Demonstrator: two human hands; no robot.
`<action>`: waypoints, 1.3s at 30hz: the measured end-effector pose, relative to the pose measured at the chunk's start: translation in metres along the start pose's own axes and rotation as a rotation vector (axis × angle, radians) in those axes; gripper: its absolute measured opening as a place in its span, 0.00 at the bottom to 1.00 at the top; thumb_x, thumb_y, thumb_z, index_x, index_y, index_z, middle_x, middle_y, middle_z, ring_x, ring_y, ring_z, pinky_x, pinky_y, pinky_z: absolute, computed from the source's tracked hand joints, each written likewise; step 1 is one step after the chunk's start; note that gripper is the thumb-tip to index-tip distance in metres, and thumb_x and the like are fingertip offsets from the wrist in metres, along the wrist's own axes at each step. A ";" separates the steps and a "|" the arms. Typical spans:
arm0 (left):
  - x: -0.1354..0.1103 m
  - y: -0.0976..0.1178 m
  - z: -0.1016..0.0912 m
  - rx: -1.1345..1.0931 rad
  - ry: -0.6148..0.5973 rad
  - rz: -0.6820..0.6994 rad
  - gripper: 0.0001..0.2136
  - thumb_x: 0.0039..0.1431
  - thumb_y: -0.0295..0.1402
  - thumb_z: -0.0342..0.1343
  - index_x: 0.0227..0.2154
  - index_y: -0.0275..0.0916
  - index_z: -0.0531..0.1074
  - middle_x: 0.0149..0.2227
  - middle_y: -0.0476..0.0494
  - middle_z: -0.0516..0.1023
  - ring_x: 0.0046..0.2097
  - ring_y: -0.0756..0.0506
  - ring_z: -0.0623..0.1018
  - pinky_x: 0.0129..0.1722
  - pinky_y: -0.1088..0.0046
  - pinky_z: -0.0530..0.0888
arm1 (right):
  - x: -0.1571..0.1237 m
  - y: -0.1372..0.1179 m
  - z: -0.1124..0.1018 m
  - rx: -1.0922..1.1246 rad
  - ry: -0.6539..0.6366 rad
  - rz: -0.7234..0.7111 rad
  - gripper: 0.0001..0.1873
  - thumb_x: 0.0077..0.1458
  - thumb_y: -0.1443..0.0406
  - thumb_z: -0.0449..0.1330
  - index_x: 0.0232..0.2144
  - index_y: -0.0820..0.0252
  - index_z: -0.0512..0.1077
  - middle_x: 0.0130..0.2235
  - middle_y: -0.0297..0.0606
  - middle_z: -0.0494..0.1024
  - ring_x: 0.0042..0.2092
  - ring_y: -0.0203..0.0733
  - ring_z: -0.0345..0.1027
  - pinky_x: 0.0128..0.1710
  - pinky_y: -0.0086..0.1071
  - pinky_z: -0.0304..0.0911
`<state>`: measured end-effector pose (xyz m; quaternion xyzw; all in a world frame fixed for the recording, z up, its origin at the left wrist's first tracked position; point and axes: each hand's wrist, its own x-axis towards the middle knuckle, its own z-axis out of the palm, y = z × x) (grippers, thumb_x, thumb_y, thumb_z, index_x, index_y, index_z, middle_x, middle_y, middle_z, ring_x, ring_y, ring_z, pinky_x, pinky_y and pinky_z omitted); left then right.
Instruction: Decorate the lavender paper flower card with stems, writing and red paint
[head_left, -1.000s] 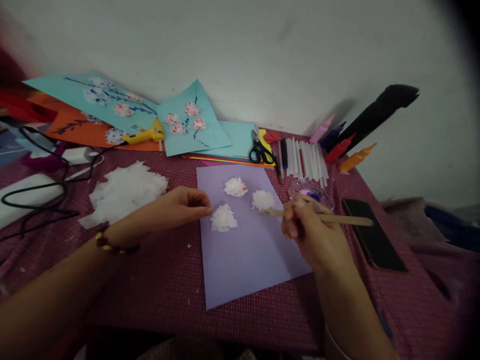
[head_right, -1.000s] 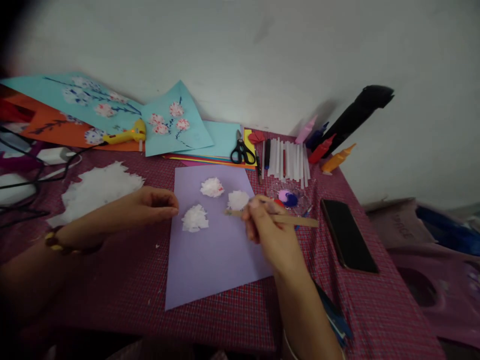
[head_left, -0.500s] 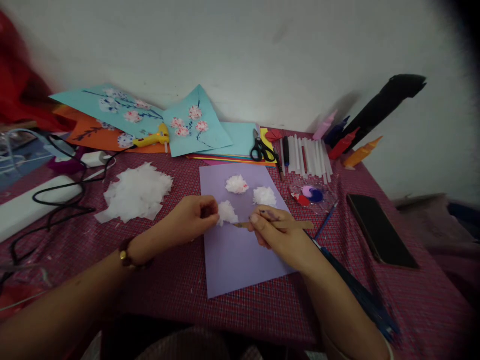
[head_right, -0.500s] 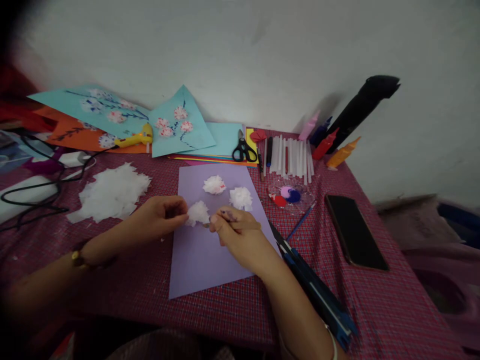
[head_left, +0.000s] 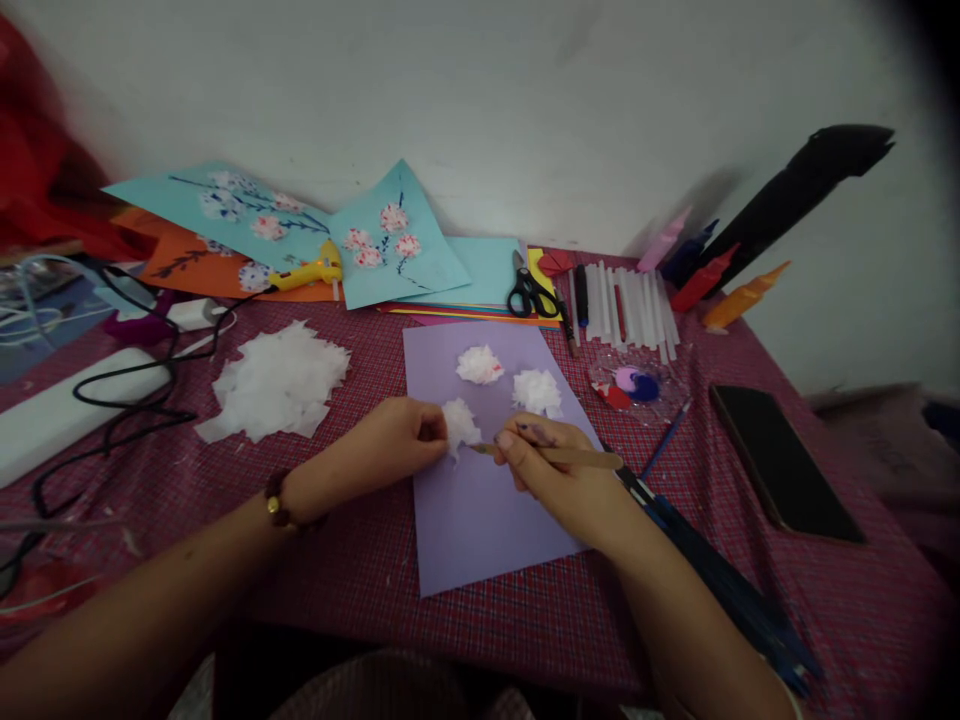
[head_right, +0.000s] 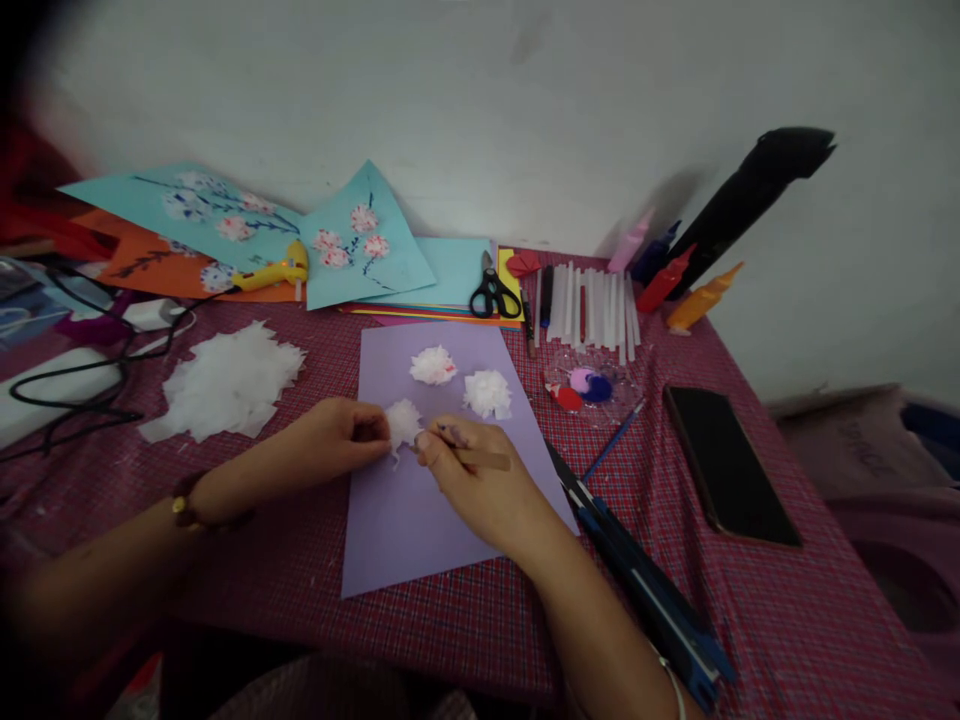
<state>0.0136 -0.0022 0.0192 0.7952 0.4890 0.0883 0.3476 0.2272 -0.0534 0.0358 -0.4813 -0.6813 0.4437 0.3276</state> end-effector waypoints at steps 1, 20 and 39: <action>0.000 0.000 0.000 -0.004 0.004 -0.001 0.06 0.52 0.31 0.52 0.24 0.37 0.72 0.22 0.51 0.72 0.25 0.51 0.70 0.26 0.76 0.62 | 0.000 0.001 0.002 0.004 0.003 -0.005 0.15 0.61 0.59 0.51 0.24 0.58 0.66 0.20 0.27 0.63 0.22 0.31 0.55 0.23 0.28 0.51; -0.004 0.002 0.008 0.065 0.035 -0.016 0.07 0.51 0.36 0.54 0.22 0.39 0.66 0.21 0.53 0.69 0.24 0.51 0.66 0.24 0.73 0.55 | -0.001 0.004 0.017 -0.308 -0.014 -0.072 0.16 0.64 0.61 0.49 0.24 0.57 0.59 0.21 0.27 0.61 0.23 0.32 0.56 0.24 0.28 0.49; -0.006 -0.008 0.010 0.184 0.050 0.117 0.07 0.51 0.34 0.54 0.24 0.40 0.62 0.23 0.52 0.67 0.25 0.50 0.62 0.25 0.71 0.51 | -0.004 0.011 0.015 -0.251 0.051 -0.034 0.17 0.65 0.59 0.48 0.25 0.57 0.64 0.21 0.28 0.63 0.23 0.32 0.58 0.24 0.26 0.53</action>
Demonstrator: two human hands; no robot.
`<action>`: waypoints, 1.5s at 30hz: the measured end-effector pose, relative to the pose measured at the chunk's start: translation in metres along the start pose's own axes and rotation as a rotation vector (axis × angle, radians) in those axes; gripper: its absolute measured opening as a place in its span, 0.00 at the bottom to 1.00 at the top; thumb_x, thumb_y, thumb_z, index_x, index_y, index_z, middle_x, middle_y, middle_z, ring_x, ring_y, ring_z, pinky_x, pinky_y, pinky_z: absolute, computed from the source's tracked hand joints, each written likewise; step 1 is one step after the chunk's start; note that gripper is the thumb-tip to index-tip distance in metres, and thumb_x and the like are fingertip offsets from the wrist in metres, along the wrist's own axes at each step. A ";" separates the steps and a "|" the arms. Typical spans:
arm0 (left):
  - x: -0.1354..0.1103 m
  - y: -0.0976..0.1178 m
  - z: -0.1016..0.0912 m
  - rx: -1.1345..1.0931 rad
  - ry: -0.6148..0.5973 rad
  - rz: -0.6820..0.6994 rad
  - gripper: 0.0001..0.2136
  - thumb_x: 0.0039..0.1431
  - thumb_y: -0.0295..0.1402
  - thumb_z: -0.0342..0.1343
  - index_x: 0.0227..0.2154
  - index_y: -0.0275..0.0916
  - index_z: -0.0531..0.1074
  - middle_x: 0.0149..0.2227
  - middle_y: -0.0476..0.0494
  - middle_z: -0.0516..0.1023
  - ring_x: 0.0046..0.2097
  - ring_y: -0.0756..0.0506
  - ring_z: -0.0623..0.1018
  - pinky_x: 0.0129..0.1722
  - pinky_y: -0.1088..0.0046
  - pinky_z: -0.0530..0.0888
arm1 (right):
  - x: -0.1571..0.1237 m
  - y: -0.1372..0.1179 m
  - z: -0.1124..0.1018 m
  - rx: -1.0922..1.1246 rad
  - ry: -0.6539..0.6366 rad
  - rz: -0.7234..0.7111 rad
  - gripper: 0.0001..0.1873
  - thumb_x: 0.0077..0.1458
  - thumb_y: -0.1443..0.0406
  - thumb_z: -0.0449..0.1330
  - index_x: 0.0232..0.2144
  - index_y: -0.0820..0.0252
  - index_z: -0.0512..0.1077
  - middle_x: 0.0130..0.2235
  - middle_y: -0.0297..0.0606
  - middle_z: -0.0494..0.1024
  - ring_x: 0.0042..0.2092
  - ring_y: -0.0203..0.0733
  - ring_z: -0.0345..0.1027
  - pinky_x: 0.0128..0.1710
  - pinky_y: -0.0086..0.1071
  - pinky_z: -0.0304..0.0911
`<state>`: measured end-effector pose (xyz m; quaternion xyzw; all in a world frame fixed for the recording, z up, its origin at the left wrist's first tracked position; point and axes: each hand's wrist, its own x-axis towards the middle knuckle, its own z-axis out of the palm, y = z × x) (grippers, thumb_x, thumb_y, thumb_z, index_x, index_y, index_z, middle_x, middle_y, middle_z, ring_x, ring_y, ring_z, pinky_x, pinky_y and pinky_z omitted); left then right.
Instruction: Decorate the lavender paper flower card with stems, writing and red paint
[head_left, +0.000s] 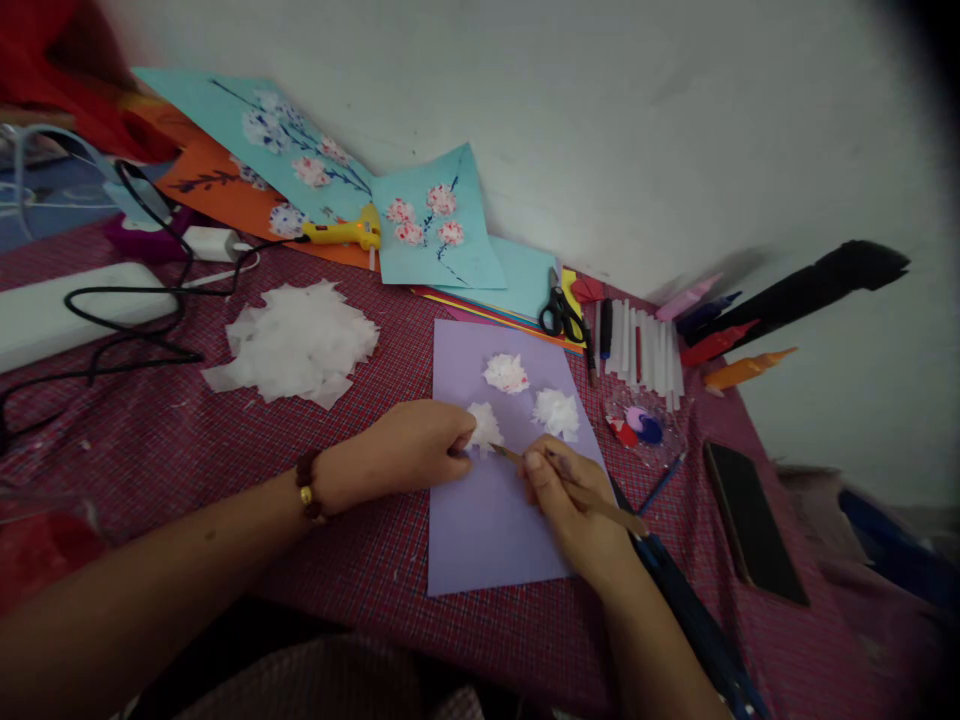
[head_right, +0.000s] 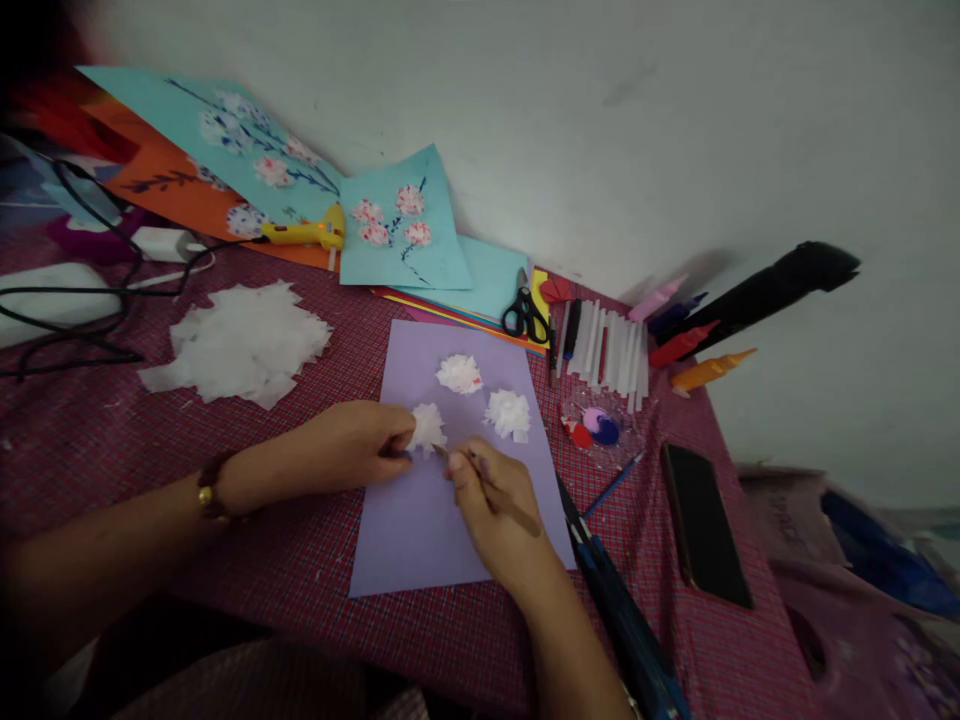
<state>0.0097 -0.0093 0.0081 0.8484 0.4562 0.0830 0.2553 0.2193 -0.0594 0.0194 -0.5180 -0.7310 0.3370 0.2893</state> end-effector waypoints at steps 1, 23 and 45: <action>0.000 -0.001 0.001 -0.003 0.000 0.002 0.07 0.51 0.34 0.55 0.24 0.40 0.62 0.23 0.52 0.68 0.25 0.50 0.62 0.25 0.71 0.52 | 0.000 0.002 -0.003 0.065 0.007 0.053 0.17 0.65 0.58 0.49 0.25 0.57 0.64 0.20 0.28 0.63 0.22 0.32 0.57 0.23 0.26 0.53; -0.061 -0.091 -0.112 0.143 0.401 -0.165 0.10 0.61 0.35 0.49 0.29 0.36 0.72 0.31 0.44 0.75 0.34 0.47 0.71 0.36 0.71 0.66 | -0.003 0.017 0.004 0.148 0.016 0.235 0.26 0.60 0.45 0.49 0.19 0.55 0.63 0.18 0.30 0.63 0.21 0.36 0.58 0.21 0.28 0.55; -0.040 -0.021 -0.119 -0.635 0.040 -0.148 0.08 0.53 0.36 0.59 0.26 0.37 0.72 0.23 0.52 0.71 0.23 0.55 0.67 0.22 0.79 0.63 | 0.001 -0.002 0.002 0.296 0.084 0.143 0.22 0.59 0.48 0.51 0.24 0.57 0.66 0.19 0.30 0.64 0.21 0.35 0.57 0.21 0.28 0.53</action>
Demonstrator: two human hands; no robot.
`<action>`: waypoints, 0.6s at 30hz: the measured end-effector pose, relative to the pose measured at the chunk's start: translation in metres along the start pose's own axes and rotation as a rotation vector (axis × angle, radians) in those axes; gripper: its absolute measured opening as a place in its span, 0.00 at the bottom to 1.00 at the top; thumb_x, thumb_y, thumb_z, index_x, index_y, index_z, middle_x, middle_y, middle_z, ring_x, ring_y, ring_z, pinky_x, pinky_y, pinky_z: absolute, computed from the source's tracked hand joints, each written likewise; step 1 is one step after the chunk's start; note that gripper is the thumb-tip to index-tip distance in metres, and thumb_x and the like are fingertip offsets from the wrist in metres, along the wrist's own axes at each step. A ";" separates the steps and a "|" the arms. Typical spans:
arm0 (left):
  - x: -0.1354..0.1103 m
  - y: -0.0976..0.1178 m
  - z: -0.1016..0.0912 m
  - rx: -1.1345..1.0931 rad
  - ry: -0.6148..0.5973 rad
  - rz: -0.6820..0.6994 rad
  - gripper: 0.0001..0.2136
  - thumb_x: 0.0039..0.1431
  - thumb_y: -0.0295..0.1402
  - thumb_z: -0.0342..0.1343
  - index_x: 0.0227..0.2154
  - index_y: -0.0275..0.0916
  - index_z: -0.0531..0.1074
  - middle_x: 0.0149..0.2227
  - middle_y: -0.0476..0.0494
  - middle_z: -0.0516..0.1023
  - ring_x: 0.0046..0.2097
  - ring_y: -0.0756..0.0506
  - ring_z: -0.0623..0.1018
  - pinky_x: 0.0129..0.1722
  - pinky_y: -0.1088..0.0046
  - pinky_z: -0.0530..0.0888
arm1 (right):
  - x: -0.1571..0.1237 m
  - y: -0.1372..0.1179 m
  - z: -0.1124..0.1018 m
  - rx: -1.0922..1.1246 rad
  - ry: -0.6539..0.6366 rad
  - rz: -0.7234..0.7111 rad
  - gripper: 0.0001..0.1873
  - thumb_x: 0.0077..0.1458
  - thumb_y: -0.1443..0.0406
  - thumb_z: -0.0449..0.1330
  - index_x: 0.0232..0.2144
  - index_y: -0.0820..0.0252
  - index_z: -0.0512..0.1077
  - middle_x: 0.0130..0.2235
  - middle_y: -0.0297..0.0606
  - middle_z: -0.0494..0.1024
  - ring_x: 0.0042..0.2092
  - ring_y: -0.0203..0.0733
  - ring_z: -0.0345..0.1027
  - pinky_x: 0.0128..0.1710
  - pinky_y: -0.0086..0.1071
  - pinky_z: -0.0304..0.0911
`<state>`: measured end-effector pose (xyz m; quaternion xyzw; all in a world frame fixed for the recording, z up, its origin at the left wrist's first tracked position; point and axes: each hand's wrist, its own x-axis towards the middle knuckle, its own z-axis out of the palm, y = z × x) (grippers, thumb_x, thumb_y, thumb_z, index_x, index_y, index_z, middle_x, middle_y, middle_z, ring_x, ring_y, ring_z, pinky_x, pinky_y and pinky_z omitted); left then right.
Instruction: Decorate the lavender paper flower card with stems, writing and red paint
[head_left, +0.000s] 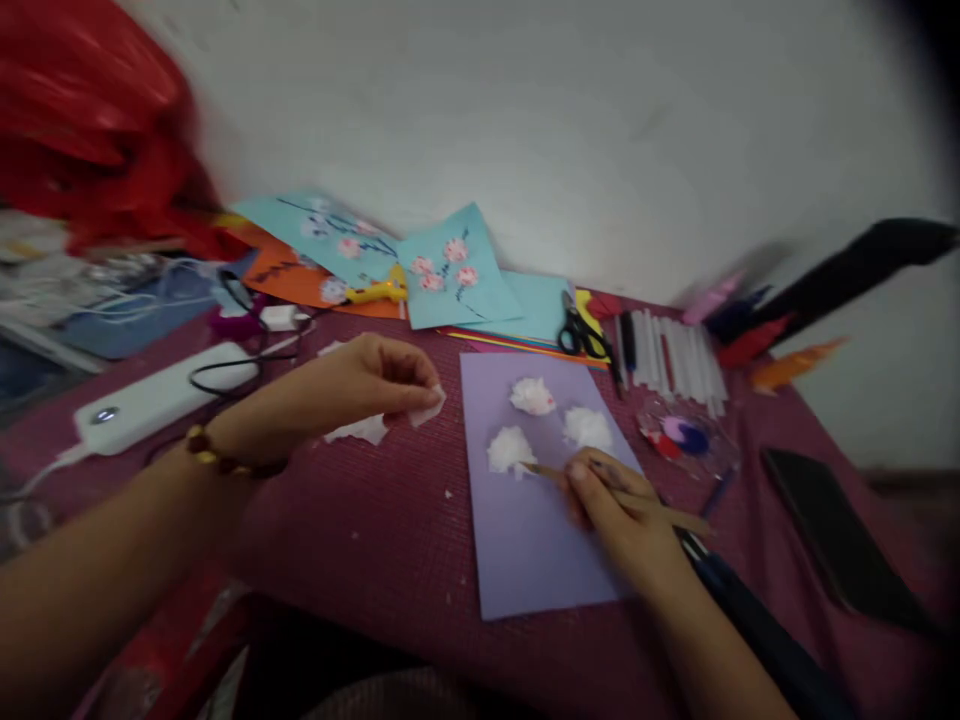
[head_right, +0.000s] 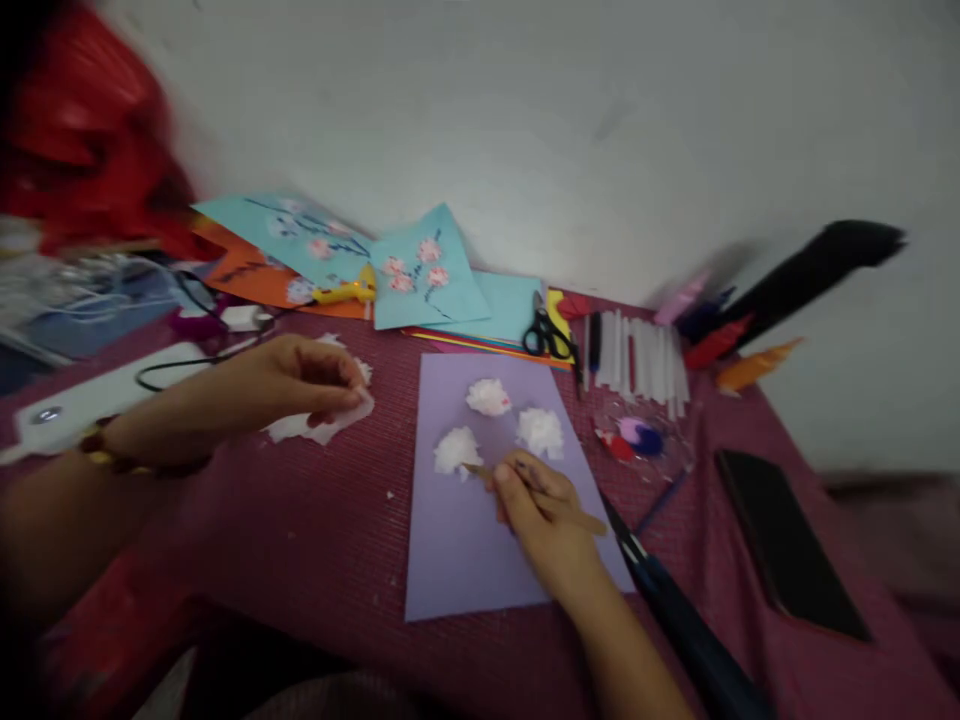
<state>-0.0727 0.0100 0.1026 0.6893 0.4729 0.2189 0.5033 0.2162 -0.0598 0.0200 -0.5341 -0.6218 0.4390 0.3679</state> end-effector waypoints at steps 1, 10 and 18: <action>0.004 -0.004 0.006 0.023 -0.093 -0.014 0.07 0.52 0.36 0.59 0.26 0.37 0.73 0.23 0.52 0.72 0.22 0.55 0.67 0.22 0.79 0.63 | 0.001 -0.002 0.000 0.003 -0.001 -0.002 0.21 0.60 0.49 0.51 0.24 0.57 0.66 0.19 0.29 0.64 0.21 0.34 0.56 0.21 0.27 0.52; 0.044 -0.006 0.056 -0.050 -0.387 -0.053 0.03 0.49 0.30 0.57 0.28 0.37 0.72 0.24 0.54 0.72 0.25 0.54 0.71 0.28 0.78 0.70 | 0.001 -0.004 0.004 -0.158 -0.083 -0.091 0.18 0.62 0.59 0.49 0.21 0.57 0.60 0.20 0.28 0.61 0.23 0.32 0.55 0.23 0.27 0.51; 0.055 -0.029 0.098 0.154 -0.316 0.091 0.03 0.50 0.27 0.52 0.26 0.36 0.70 0.24 0.53 0.70 0.26 0.54 0.67 0.26 0.77 0.62 | 0.002 -0.010 -0.005 -0.266 -0.062 -0.070 0.18 0.63 0.59 0.49 0.21 0.57 0.60 0.20 0.28 0.60 0.23 0.33 0.55 0.24 0.29 0.49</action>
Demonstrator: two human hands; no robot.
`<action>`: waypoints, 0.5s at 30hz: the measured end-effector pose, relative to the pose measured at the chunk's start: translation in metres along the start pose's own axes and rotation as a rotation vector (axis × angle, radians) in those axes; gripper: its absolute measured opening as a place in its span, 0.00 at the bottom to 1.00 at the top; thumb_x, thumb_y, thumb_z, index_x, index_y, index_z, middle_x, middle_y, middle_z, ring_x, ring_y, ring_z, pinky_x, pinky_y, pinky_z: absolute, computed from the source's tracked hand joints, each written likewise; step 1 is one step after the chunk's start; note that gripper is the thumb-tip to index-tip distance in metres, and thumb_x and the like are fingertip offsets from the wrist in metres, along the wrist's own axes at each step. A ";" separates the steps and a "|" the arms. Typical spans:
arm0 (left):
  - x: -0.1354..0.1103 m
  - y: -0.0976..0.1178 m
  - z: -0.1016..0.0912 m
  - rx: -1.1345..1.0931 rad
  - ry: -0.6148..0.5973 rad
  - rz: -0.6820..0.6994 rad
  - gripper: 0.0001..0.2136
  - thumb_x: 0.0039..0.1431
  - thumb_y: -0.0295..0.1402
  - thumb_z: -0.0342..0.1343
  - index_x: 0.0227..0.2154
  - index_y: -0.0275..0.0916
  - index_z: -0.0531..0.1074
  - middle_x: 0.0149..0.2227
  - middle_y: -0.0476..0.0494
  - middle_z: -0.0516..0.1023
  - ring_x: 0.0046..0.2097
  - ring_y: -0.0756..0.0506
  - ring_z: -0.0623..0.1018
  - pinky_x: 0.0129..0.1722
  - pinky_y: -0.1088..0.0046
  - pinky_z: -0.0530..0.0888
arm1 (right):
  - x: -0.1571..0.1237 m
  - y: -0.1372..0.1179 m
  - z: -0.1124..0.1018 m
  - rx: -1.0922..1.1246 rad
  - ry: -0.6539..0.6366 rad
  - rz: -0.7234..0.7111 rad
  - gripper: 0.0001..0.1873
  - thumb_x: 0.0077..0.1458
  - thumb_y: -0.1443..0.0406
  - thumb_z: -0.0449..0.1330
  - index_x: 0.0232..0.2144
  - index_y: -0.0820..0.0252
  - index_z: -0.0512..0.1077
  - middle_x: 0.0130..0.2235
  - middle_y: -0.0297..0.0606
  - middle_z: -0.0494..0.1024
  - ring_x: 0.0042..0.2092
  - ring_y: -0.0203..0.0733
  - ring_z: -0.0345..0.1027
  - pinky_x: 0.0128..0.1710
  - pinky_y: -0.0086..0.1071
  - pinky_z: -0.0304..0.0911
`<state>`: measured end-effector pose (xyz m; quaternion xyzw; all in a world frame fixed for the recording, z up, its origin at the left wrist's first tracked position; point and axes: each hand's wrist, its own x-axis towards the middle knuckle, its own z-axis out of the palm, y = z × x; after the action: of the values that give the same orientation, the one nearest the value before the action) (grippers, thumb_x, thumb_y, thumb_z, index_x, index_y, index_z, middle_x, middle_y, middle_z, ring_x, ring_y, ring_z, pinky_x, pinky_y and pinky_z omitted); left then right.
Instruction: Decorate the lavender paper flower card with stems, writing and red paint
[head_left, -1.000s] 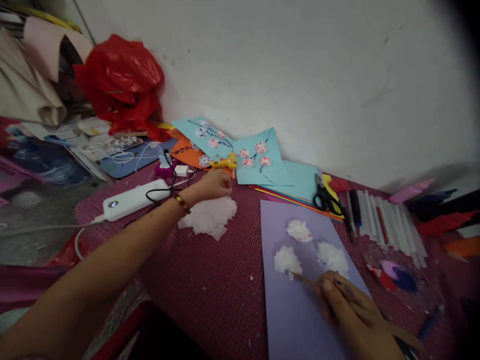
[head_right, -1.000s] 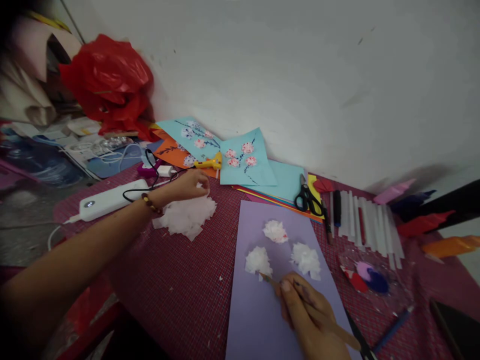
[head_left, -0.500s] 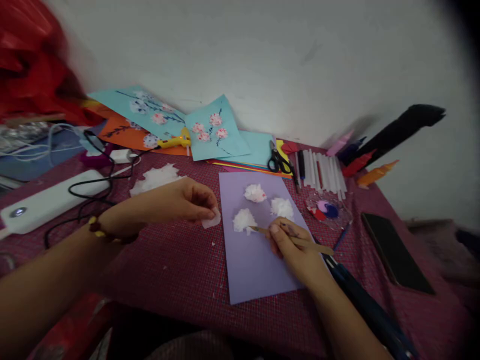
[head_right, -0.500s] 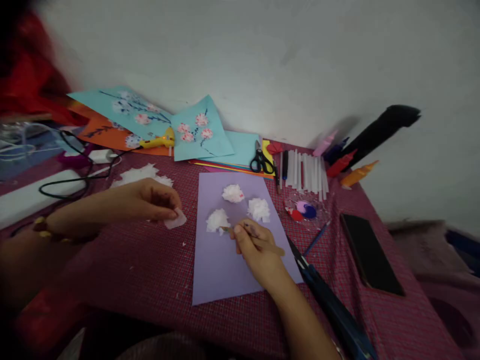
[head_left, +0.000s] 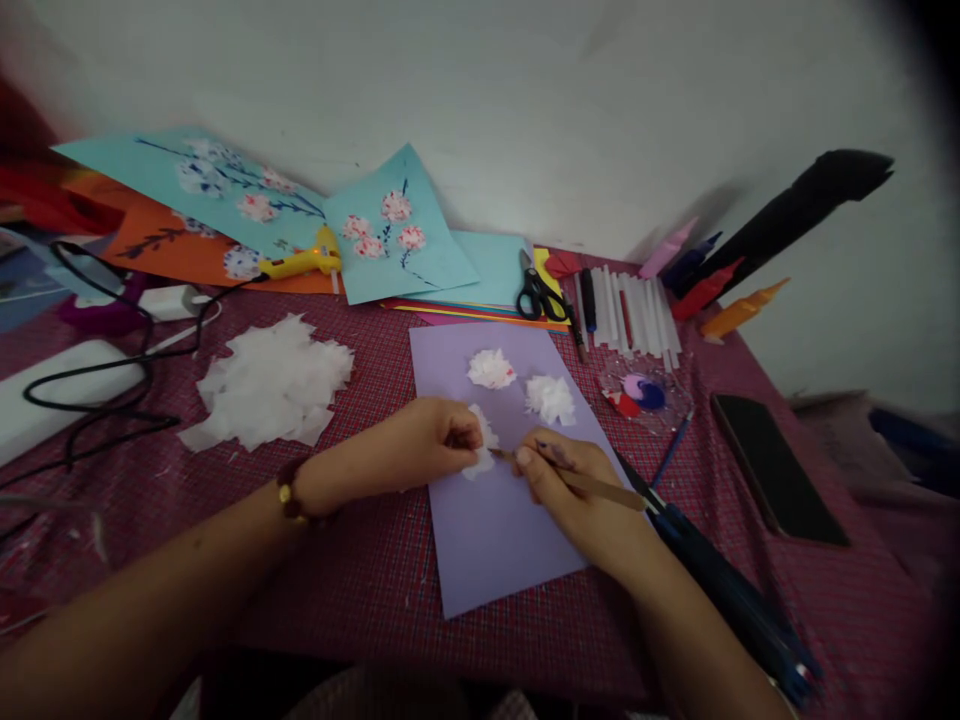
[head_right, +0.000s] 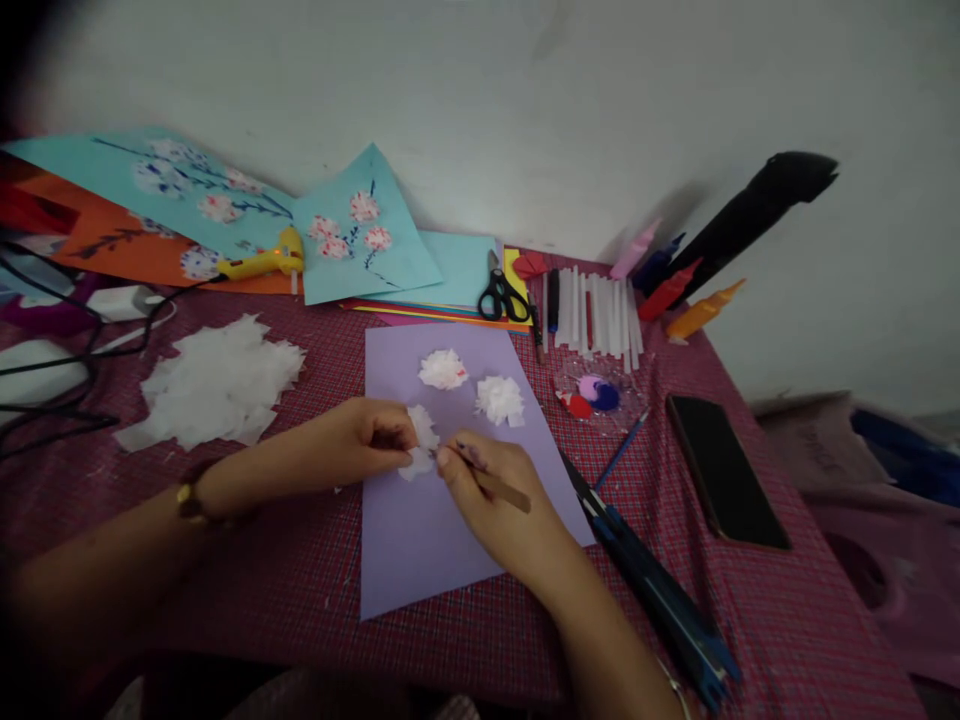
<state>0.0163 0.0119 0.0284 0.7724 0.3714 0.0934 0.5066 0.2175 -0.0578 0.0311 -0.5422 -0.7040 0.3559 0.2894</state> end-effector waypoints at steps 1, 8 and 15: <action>0.001 -0.003 0.004 0.074 0.056 0.000 0.04 0.50 0.26 0.51 0.26 0.36 0.71 0.24 0.52 0.71 0.27 0.53 0.68 0.27 0.77 0.62 | -0.001 -0.001 -0.001 -0.002 0.001 0.007 0.18 0.63 0.59 0.50 0.21 0.57 0.60 0.20 0.28 0.60 0.23 0.33 0.55 0.23 0.29 0.49; 0.004 -0.009 0.008 0.114 0.140 -0.036 0.02 0.48 0.26 0.51 0.24 0.37 0.68 0.23 0.52 0.70 0.27 0.52 0.68 0.27 0.77 0.62 | -0.010 -0.004 -0.003 0.098 0.046 -0.023 0.19 0.64 0.58 0.49 0.22 0.57 0.62 0.20 0.28 0.61 0.23 0.32 0.55 0.23 0.29 0.49; 0.010 -0.025 0.013 0.074 0.174 0.038 0.02 0.49 0.26 0.52 0.25 0.38 0.68 0.23 0.53 0.70 0.26 0.52 0.69 0.27 0.77 0.63 | -0.004 0.001 0.009 0.041 -0.080 -0.041 0.18 0.65 0.58 0.49 0.24 0.57 0.61 0.22 0.27 0.61 0.25 0.31 0.56 0.24 0.28 0.51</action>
<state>0.0180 0.0142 -0.0008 0.7865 0.4022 0.1560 0.4419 0.2123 -0.0634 0.0252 -0.5069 -0.7185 0.3856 0.2793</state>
